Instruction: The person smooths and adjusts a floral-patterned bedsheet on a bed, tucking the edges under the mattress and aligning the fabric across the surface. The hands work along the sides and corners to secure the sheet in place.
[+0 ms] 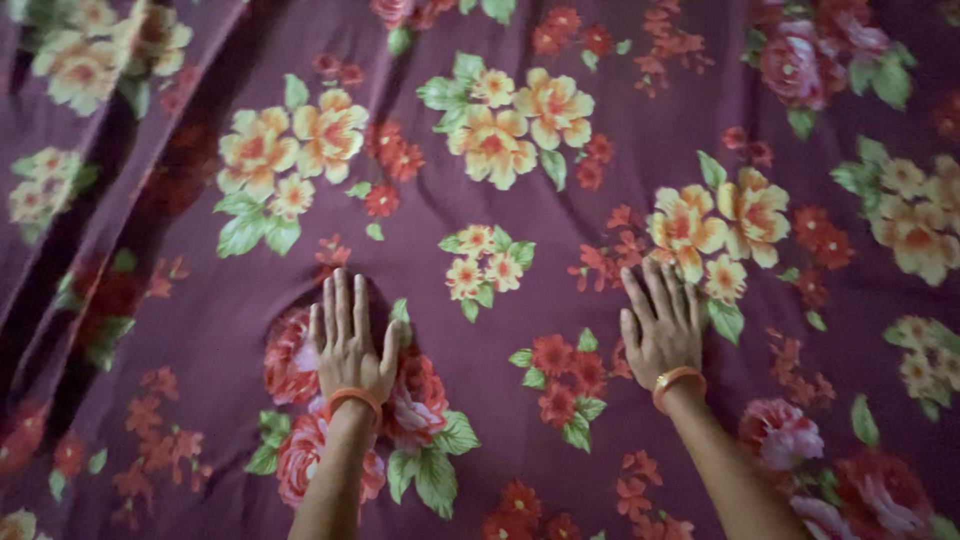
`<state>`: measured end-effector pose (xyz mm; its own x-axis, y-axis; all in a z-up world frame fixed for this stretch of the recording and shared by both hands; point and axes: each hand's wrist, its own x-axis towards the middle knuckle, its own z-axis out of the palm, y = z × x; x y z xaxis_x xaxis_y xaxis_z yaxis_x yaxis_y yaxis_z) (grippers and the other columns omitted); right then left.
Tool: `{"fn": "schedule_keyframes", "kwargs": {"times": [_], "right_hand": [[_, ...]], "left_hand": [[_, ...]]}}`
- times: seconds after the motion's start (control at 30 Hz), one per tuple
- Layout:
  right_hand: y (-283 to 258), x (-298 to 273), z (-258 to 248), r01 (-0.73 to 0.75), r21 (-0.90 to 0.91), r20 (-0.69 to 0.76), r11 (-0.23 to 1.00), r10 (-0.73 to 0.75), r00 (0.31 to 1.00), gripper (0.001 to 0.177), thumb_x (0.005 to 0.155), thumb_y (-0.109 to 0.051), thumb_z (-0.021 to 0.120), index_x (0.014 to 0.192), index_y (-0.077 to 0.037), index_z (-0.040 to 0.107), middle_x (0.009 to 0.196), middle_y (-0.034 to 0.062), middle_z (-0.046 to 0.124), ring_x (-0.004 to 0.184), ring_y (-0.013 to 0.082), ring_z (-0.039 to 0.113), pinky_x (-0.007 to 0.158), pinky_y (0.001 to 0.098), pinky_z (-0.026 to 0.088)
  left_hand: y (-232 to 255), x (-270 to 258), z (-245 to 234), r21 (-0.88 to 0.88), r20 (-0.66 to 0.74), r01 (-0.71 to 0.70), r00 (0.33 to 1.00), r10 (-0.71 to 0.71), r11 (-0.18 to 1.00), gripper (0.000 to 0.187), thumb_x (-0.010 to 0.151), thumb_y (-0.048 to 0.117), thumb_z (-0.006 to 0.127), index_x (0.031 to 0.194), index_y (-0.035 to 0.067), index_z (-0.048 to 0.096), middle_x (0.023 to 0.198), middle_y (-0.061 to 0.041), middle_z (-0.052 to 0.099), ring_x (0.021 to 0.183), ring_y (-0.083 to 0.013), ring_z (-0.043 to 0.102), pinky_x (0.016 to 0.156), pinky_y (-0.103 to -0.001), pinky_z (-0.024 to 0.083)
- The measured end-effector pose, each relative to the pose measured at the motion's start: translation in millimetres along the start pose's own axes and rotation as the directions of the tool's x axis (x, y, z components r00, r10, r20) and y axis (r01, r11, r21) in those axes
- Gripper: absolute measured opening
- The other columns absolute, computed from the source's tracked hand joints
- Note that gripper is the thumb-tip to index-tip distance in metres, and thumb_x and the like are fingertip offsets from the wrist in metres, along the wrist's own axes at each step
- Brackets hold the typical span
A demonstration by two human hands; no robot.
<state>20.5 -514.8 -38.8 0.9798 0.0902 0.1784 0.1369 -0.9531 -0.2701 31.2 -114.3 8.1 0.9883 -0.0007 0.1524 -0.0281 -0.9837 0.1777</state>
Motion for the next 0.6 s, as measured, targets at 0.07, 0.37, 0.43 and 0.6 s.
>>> {"fn": "schedule_keyframes", "kwargs": {"times": [0.07,0.37,0.43,0.6], "right_hand": [[1,1,-2,-0.004,-0.012,0.008,1.000,0.004,1.000,0.055,0.106,-0.033,0.039,0.159,-0.018,0.041,0.167,0.0105,0.034,0.157,0.0304,0.026,0.129,0.0518,0.016],[-5,4,-9,-0.046,-0.015,0.033,0.999,0.046,0.998,0.057,0.104,-0.032,0.038,0.159,-0.019,0.039,0.167,0.0102,0.032,0.157,0.0297,0.024,0.129,0.0509,0.015],[-7,3,-8,-0.061,-0.032,0.051,0.998,0.062,0.997,0.057,0.104,-0.033,0.039,0.159,-0.020,0.039,0.168,0.0091,0.032,0.157,0.0285,0.024,0.129,0.0502,0.015],[-11,3,-7,-0.082,-0.068,0.077,0.994,0.087,0.993,0.058,0.104,-0.033,0.038,0.161,-0.020,0.035,0.169,0.0079,0.030,0.157,0.0266,0.023,0.129,0.0498,0.014]], "left_hand": [[3,1,0,-0.035,0.006,0.003,1.000,-0.003,0.999,0.075,0.099,0.045,0.049,0.161,0.006,0.032,0.170,-0.016,0.025,0.159,-0.0296,0.019,0.129,-0.048,0.012],[3,6,4,-0.022,0.027,0.012,1.000,-0.011,1.000,0.076,0.099,0.045,0.046,0.161,0.003,0.031,0.171,-0.017,0.022,0.159,-0.0301,0.017,0.128,-0.050,0.012],[2,1,2,-0.010,0.036,0.023,0.999,-0.023,1.000,0.076,0.100,0.046,0.045,0.161,0.004,0.031,0.171,-0.017,0.022,0.159,-0.0295,0.017,0.129,-0.049,0.012],[2,4,2,-0.008,0.041,0.030,0.999,-0.030,1.000,0.075,0.101,0.046,0.044,0.161,0.004,0.031,0.171,-0.017,0.022,0.159,-0.0294,0.017,0.129,-0.049,0.012]]}}
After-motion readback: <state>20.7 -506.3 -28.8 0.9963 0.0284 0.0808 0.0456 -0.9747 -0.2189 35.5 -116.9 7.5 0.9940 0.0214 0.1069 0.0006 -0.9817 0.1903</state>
